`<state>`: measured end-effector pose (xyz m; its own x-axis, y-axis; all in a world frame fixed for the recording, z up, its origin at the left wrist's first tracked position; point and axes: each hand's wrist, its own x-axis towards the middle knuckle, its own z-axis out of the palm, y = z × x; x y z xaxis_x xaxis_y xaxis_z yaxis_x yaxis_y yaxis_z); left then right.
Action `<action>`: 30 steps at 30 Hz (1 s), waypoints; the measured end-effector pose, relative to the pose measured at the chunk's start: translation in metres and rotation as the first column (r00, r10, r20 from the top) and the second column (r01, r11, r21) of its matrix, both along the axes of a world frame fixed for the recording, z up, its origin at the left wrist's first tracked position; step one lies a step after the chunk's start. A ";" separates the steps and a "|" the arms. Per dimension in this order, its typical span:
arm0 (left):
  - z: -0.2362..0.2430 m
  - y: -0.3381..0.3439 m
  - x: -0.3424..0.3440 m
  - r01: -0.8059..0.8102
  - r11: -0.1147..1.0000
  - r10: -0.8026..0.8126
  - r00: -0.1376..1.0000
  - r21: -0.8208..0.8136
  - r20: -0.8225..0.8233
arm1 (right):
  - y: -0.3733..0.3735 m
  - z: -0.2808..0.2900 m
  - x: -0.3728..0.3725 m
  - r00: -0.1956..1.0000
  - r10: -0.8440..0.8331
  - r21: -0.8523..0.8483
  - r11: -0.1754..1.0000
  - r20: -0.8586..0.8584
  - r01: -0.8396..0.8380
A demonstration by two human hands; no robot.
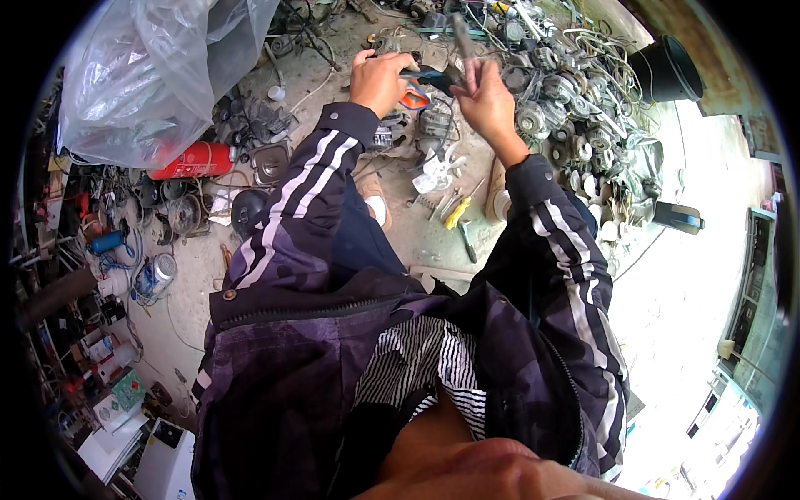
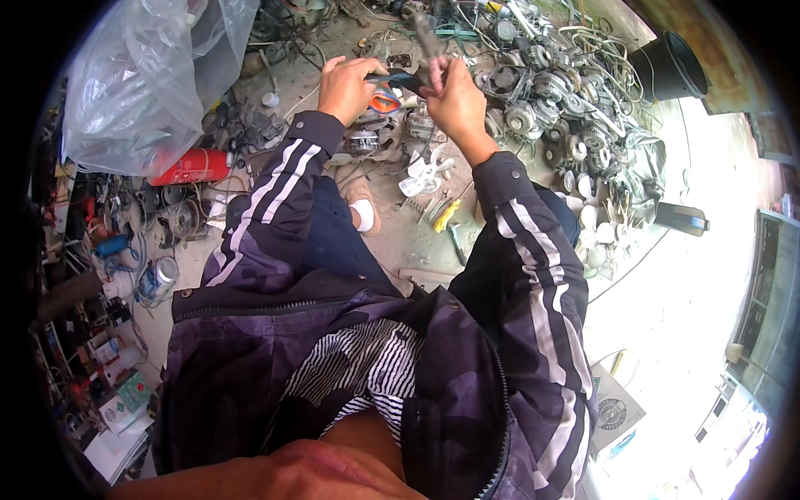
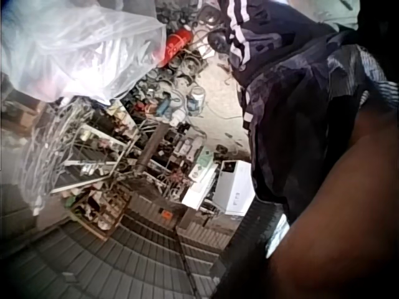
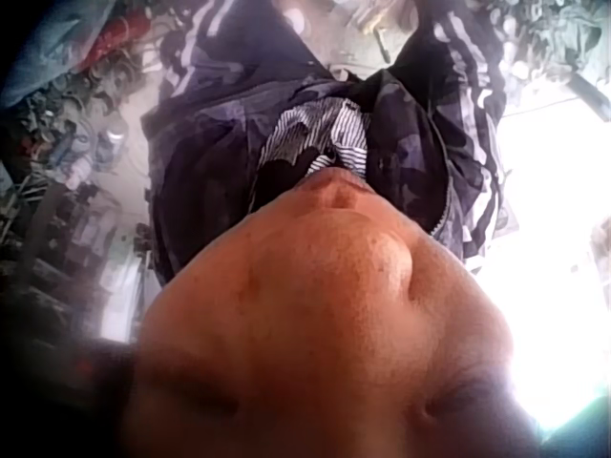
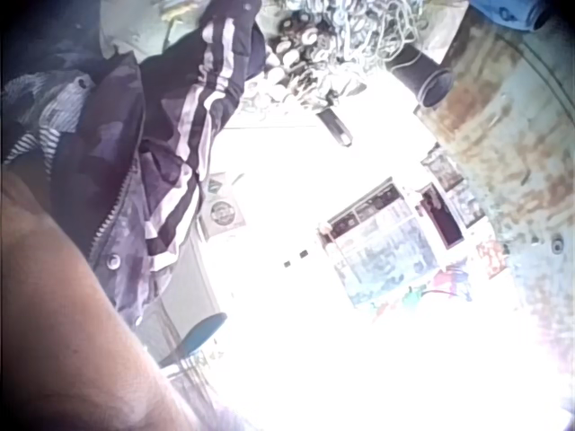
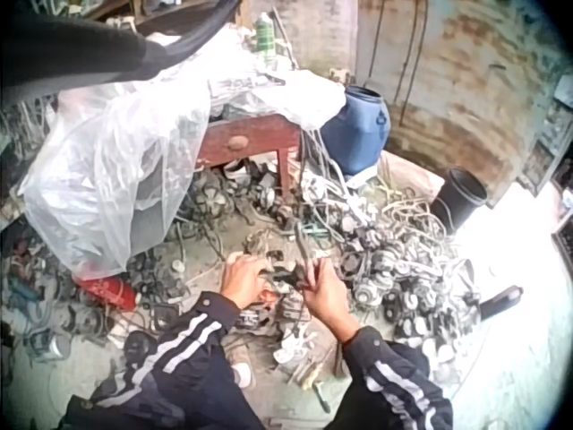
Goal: The person disassembles and reassembles fan components in a cluttered workshop. They use pliers to remove a nut from a fan blade hub, then use a screwdriver to clean the interior of a motor housing. Finally, they use a wrench to tighten the nut back onto a fan blade assembly.
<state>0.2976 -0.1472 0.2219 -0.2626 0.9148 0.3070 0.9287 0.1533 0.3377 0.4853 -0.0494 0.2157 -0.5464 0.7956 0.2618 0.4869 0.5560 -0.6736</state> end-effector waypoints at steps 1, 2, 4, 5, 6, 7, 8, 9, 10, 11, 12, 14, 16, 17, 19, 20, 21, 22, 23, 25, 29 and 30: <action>0.000 -0.001 0.002 0.019 0.999 -0.019 1.000 0.035 -0.006 | 0.003 -0.001 0.001 0.999 -0.040 -0.004 0.999 -0.028 0.040; 0.001 -0.002 0.004 0.036 0.997 -0.035 0.999 0.070 -0.017 | 0.007 0.000 0.001 0.995 -0.078 -0.009 0.997 -0.060 0.078; 0.002 -0.003 0.006 0.078 0.985 -0.072 0.996 0.154 -0.045 | 0.012 0.001 0.003 0.991 -0.089 -0.022 0.996 -0.101 0.087; 0.000 -0.002 0.009 0.106 0.973 -0.097 0.994 0.203 -0.055 | 0.014 0.002 0.005 0.992 -0.085 -0.026 0.996 -0.096 0.083; -0.002 -0.001 0.011 0.134 0.959 -0.121 0.990 0.251 -0.066 | 0.017 0.002 0.008 0.992 -0.081 -0.030 0.996 -0.092 0.078; -0.004 -0.001 0.013 0.147 0.960 -0.135 0.989 0.240 -0.066 | 0.020 -0.002 0.010 0.993 -0.084 -0.023 0.996 -0.084 0.083; -0.005 -0.003 0.015 0.159 0.961 -0.146 0.987 0.228 -0.070 | 0.025 -0.003 0.011 0.987 -0.143 -0.061 0.988 -0.075 0.139; -0.006 -0.003 0.016 0.171 0.962 -0.159 0.985 0.215 -0.073 | 0.030 -0.002 0.013 0.977 -0.202 -0.098 0.976 -0.063 0.195; -0.006 -0.004 0.015 0.155 0.966 -0.140 0.986 0.209 -0.085 | 0.039 -0.004 0.017 0.964 -0.260 -0.133 0.959 -0.049 0.252; -0.006 -0.004 0.012 0.143 0.968 -0.125 0.987 0.206 -0.097 | 0.061 -0.016 0.026 0.926 -0.374 -0.088 0.925 -0.055 0.369; -0.004 -0.012 0.005 0.120 0.974 -0.098 0.988 0.192 -0.117 | 0.084 -0.019 0.036 0.887 -0.459 -0.120 0.884 -0.053 0.451; -0.001 -0.023 -0.020 0.036 0.966 -0.006 0.993 0.257 -0.115 | 0.119 -0.015 0.063 0.802 -0.556 -0.283 0.822 -0.215 0.494; -0.012 -0.030 -0.051 -0.284 0.959 0.257 0.863 -0.005 0.435 | 0.146 -0.017 0.093 0.786 -0.575 -0.299 0.809 -0.226 0.505; -0.036 -0.039 -0.085 -0.292 0.956 0.262 0.851 -0.004 0.455 | 0.162 -0.026 0.105 0.804 -0.526 -0.421 0.818 -0.278 0.391; -0.069 -0.061 -0.137 -0.323 0.944 0.298 0.767 -0.059 0.569 | 0.156 -0.025 0.098 0.807 -0.447 -0.553 0.812 -0.385 0.186; -0.076 -0.080 -0.157 -0.384 0.904 0.391 0.568 -0.187 0.725 | 0.137 -0.016 0.087 0.799 -0.411 -0.576 0.811 -0.439 0.100; -0.070 -0.085 -0.168 -0.395 0.869 0.438 0.333 -0.298 0.835 | 0.133 -0.010 0.084 0.827 -0.381 -0.637 0.770 -0.414 0.036; -0.067 -0.100 -0.174 -0.434 0.829 0.455 0.159 -0.352 0.876 | 0.127 -0.006 0.080 0.834 -0.386 -0.684 0.729 -0.394 0.015; -0.056 -0.109 -0.169 -0.466 0.784 0.452 -0.022 -0.410 0.891 | 0.116 0.005 0.075 0.842 -0.395 -0.727 0.687 -0.367 0.005; -0.025 -0.137 -0.151 -0.467 0.756 0.488 -0.063 -0.458 0.870 | 0.124 0.000 0.075 0.848 -0.405 -0.770 0.638 -0.342 -0.006; -0.017 -0.263 -0.139 -0.525 0.637 0.658 -0.012 -0.565 0.753 | 0.101 0.016 0.065 0.878 -0.326 -0.759 0.647 -0.351 -0.063; -0.023 -0.303 -0.134 -0.558 0.584 0.682 -0.056 -0.589 0.729 | 0.100 0.017 0.062 0.868 -0.316 -0.743 0.664 -0.383 -0.086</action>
